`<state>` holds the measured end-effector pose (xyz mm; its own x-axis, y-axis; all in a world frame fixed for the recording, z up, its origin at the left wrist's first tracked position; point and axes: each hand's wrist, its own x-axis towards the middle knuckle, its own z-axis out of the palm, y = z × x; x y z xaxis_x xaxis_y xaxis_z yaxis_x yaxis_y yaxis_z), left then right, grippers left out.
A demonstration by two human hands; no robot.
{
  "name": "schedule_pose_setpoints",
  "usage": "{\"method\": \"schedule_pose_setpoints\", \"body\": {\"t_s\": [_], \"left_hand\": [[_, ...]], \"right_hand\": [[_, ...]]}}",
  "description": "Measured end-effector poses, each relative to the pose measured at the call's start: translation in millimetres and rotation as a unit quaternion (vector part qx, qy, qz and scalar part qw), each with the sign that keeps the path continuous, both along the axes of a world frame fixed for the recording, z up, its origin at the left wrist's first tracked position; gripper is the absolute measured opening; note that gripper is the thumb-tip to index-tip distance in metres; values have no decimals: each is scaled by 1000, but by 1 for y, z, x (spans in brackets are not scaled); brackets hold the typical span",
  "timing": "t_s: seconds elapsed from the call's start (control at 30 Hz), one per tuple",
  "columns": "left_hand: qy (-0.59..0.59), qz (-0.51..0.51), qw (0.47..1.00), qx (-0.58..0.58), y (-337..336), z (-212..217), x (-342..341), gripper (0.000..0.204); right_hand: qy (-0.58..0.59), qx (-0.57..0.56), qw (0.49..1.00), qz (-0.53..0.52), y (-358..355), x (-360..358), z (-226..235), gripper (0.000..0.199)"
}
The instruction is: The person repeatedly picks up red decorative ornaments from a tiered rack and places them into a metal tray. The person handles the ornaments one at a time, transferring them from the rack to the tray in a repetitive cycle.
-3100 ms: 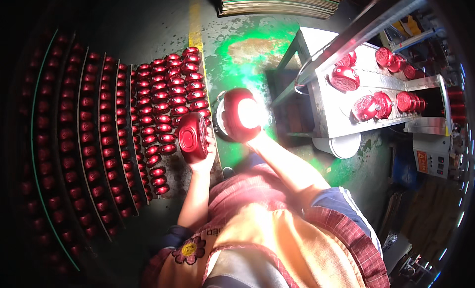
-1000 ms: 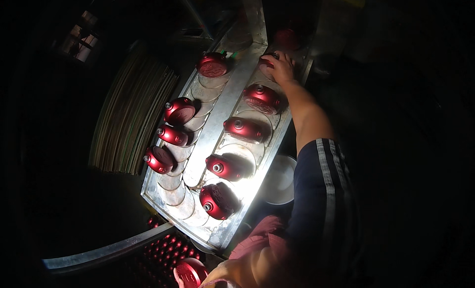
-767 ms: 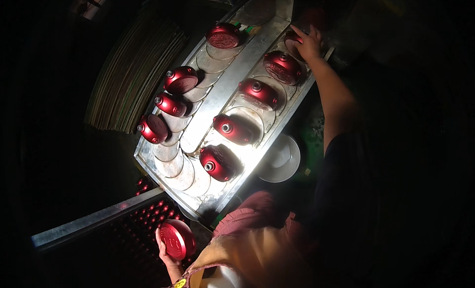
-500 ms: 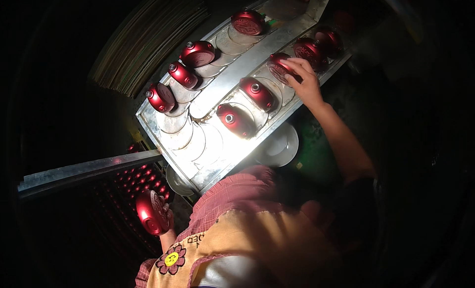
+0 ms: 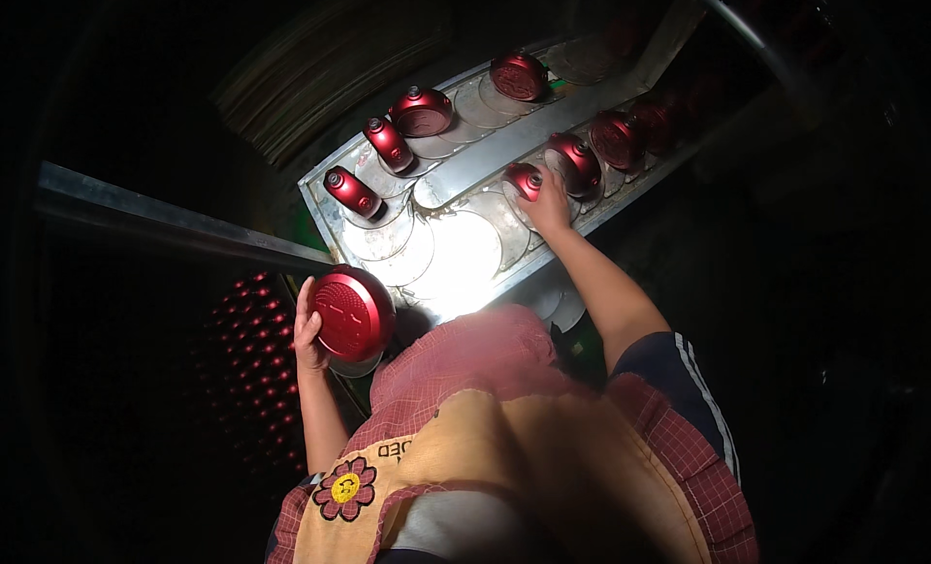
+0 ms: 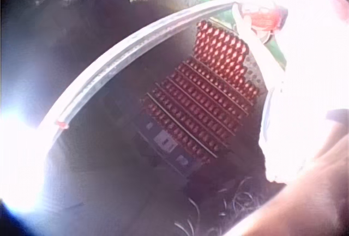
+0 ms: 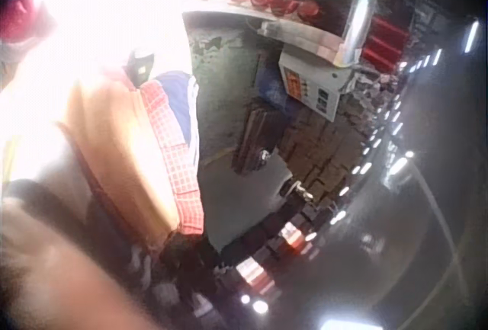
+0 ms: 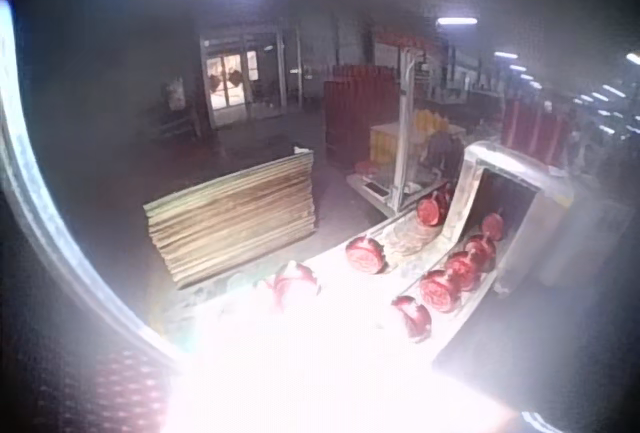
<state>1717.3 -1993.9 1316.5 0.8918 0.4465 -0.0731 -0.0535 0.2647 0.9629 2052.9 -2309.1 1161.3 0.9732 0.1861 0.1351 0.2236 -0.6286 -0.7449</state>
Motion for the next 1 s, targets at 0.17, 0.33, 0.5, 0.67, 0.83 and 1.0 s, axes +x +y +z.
{"method": "schedule_pose_setpoints", "body": {"t_s": [0.17,0.33,0.5,0.67,0.83,1.0], "left_hand": [[-30,-244,891,382,-15,-14,117,63],[-132,-414,798,419,1,-48,179,60],[-192,-515,695,463,3,-81,233,47],[-182,-467,669,548,19,-129,245,38],[-194,-289,809,474,56,-125,205,43],[-15,-244,844,478,160,-95,111,45]], "right_hand": [[-104,16,993,-51,14,-18,21,75],[-61,-87,993,-55,63,-48,44,79],[-227,-58,967,-97,74,-81,70,82],[-78,-44,989,114,119,-133,42,101],[-119,-56,990,53,146,-114,-5,114],[-94,8,993,69,134,-90,-23,80]]}}
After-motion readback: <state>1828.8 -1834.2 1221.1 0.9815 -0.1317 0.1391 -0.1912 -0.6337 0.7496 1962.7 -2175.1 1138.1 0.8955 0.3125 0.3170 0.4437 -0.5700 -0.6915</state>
